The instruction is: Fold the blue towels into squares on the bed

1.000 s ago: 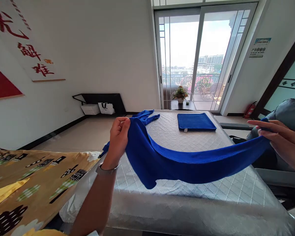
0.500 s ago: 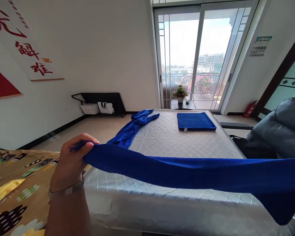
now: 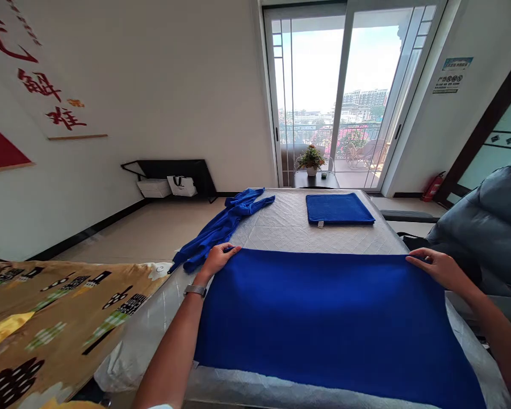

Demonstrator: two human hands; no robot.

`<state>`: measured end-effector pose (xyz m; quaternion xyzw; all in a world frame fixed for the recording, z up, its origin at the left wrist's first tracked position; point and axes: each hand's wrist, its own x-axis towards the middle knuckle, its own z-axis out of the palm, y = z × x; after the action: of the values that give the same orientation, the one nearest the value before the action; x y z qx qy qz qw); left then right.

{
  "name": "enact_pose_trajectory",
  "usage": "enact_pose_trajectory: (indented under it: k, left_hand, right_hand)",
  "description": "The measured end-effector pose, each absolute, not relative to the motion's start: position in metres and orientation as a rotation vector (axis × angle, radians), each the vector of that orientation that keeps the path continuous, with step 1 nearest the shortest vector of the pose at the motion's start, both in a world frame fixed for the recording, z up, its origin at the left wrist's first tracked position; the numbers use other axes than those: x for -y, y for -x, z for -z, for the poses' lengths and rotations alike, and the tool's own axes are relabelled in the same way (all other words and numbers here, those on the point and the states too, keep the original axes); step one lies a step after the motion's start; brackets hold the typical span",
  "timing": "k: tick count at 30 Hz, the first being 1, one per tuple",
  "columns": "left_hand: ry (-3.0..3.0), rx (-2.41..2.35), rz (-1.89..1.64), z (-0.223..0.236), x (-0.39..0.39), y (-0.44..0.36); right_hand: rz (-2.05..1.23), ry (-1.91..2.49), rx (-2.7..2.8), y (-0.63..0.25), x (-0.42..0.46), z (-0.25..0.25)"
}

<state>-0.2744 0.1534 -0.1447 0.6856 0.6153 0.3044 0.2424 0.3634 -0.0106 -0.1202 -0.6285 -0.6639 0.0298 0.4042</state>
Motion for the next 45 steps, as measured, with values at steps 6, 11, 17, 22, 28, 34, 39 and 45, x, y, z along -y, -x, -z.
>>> enact_pose_trajectory:
  k: [6, 11, 17, 22, 28, 34, 39, 45]
  left_hand:
    - [-2.125, -2.065, -0.423, 0.196, -0.192, 0.271]
    - [-2.234, -2.179, -0.319, 0.197, -0.209, 0.258]
    - [-2.272, -2.198, -0.338, 0.203, -0.235, 0.219]
    - [-2.331, -2.238, -0.4, 0.2, -0.251, 0.198]
    - [-2.58, -2.101, -0.564, 0.197, -0.243, 0.184]
    - [-2.506, -1.921, -0.297, 0.218, -0.219, 0.192]
    - [-2.363, -1.944, -0.206, 0.225, -0.217, 0.206]
    - [-2.365, -1.947, -0.222, 0.224, -0.219, 0.204]
  right_hand:
    - [-0.278, 1.974, 1.818, -0.383, -0.072, 0.195]
    - [-0.085, 2.175, 1.961, -0.394, -0.116, 0.217]
    - [0.216, 2.379, 1.989, -0.404, -0.139, 0.22]
    - [0.583, 2.362, 1.769, -0.378, -0.138, 0.216]
    - [0.27, 2.06, 2.025, -0.291, -0.13, 0.23]
    - [-0.051, 2.186, 2.085, -0.266, -0.128, 0.255]
    - [-0.142, 2.324, 2.041, -0.297, -0.128, 0.257]
    - [-0.042, 2.594, 1.805, -0.292, -0.135, 0.241]
